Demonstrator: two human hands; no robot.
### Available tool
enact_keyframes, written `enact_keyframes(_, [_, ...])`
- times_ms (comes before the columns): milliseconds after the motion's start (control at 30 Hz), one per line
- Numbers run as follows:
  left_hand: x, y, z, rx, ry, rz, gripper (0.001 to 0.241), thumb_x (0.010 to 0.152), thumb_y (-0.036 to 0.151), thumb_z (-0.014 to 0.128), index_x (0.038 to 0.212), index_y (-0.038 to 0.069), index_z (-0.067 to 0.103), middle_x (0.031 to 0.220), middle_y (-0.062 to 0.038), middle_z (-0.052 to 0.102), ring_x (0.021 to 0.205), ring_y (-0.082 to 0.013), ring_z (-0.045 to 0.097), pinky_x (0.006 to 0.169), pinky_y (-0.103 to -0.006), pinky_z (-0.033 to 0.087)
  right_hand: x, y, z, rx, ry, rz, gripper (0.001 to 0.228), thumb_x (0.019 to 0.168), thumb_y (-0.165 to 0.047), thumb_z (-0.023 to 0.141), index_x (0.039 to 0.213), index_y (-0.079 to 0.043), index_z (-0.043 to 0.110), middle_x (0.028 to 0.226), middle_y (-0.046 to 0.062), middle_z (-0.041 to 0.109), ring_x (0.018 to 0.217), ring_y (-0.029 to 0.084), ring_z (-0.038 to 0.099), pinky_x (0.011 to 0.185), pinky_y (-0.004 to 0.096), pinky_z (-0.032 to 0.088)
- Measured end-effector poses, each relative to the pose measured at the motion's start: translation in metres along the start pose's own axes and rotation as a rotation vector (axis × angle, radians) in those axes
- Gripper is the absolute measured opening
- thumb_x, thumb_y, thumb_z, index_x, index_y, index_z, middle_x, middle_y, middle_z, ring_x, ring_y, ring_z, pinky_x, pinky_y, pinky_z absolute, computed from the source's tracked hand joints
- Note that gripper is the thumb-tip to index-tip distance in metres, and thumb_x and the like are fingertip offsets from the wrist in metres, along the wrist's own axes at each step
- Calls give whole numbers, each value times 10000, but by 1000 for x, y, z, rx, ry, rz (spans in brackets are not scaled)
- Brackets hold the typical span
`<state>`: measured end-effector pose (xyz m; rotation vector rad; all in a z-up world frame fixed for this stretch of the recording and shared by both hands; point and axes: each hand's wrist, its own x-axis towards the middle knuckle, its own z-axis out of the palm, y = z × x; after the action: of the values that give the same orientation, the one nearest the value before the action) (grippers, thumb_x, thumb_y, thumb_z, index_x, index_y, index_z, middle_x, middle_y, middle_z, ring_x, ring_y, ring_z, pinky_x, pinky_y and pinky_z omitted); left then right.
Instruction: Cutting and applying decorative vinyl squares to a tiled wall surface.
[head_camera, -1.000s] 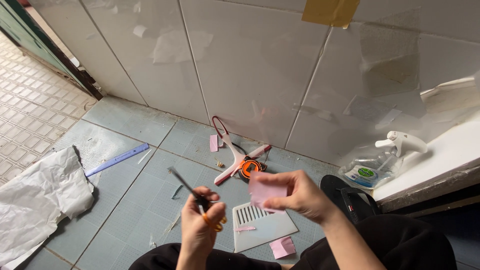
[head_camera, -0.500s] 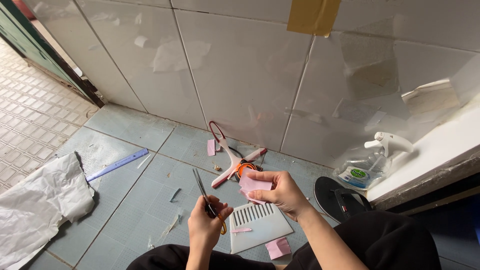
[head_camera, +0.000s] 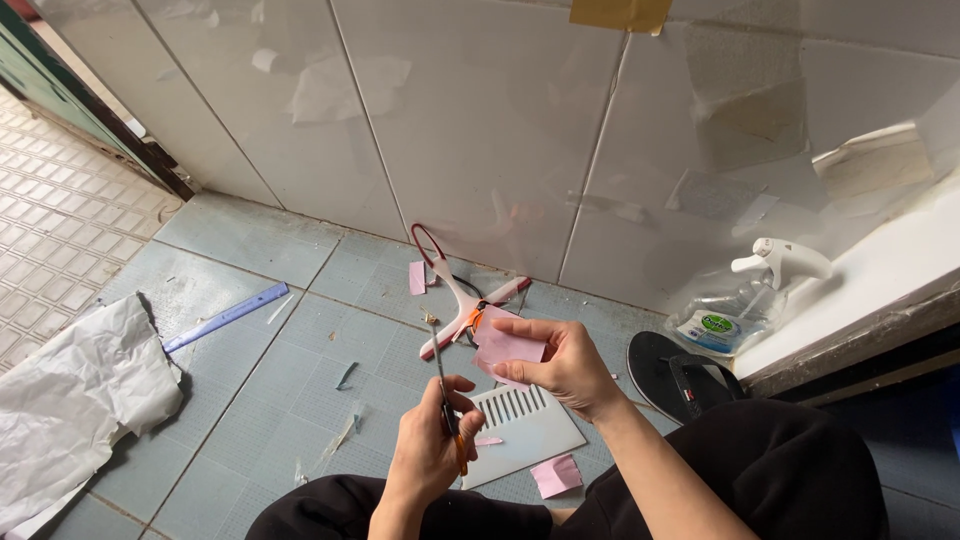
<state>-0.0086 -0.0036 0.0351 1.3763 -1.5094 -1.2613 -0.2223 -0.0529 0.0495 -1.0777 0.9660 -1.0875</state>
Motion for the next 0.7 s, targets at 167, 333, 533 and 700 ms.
enact_keyframes(167, [-1,-3,-3,42,-160,23,420,862,274,762,1153,32,578,752,-83,708,543,-168,724,487,-302,566,0,2,-2,18,-1,-31,535,744,57,826,1262,69,695,1072,145,783,908,149,748,802,283,626])
enact_keyframes(333, [-1,-3,-12,150,-233,99,559,809,432,784,1133,17,595,704,-92,709,591,-213,742,591,-334,586,-1,-1,0,-1,-27,-55,515,748,64,815,1249,68,695,1092,136,780,925,148,755,818,285,637])
enact_keyframes(533, [-4,3,-22,283,-276,162,636,748,531,862,973,-10,615,700,-118,674,622,-254,707,596,-380,564,-1,-1,4,-35,-25,-6,505,763,61,807,1257,60,700,1052,152,790,899,146,755,803,285,630])
enact_keyframes(700, [-6,10,-26,234,-331,54,573,758,473,830,1066,32,634,744,-92,712,566,-226,721,568,-365,562,1,6,4,-117,-71,-54,467,769,20,827,1225,40,727,1074,122,793,907,120,745,802,268,628])
